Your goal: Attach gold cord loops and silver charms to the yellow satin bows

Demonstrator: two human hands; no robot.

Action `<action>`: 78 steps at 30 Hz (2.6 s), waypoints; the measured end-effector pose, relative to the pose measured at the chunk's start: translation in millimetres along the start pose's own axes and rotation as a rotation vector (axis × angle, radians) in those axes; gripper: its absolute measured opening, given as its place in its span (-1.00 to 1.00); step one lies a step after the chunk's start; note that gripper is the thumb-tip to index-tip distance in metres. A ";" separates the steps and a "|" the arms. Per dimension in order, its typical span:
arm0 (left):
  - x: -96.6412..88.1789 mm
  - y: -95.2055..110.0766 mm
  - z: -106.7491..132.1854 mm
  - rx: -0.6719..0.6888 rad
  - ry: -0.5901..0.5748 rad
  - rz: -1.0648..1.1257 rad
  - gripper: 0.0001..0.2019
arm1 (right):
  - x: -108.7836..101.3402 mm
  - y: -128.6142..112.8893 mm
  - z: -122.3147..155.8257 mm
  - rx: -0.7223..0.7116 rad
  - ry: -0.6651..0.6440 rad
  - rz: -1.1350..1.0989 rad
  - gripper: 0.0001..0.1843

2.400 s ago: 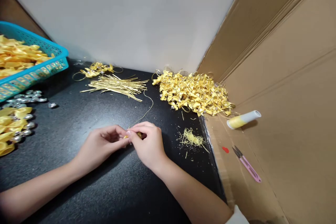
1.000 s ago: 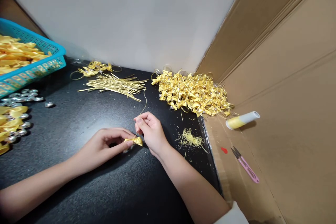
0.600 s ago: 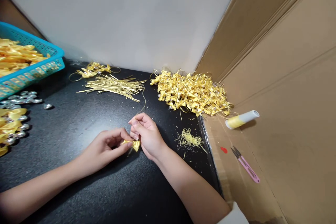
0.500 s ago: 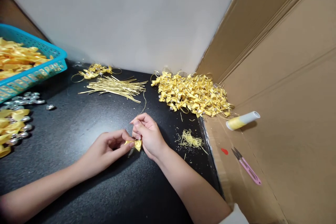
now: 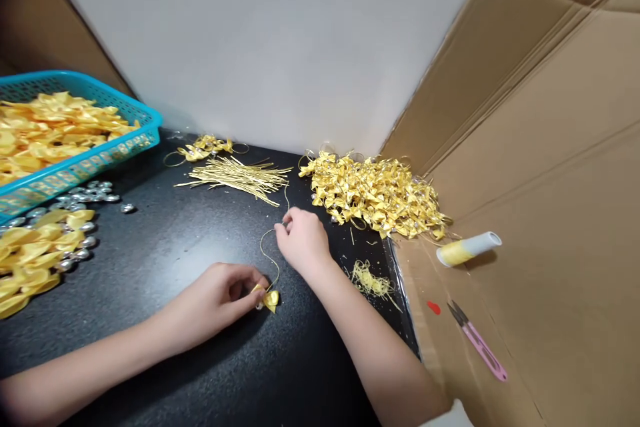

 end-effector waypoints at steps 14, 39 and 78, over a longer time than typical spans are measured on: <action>-43.9 -6.0 -8.7 0.279 0.392 -0.092 -0.90 | 30.7 -37.9 -60.5 -0.209 -0.094 0.633 -0.85; -57.7 6.3 0.5 0.192 0.305 -0.373 -0.66 | -6.6 -36.3 80.9 -0.414 0.080 0.389 -0.79; -51.4 -1.6 3.0 0.326 0.221 0.317 -0.72 | -21.1 -24.0 90.8 -0.381 0.245 0.163 -0.62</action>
Point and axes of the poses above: each hand's wrist, its own z-axis away from the middle knuckle, its own x-axis out of the palm, y = z × x, the point moved 8 cm from there along -z, towards the middle knuckle, and after that the axes turned 2 degrees about y, right-handed, at the moved point
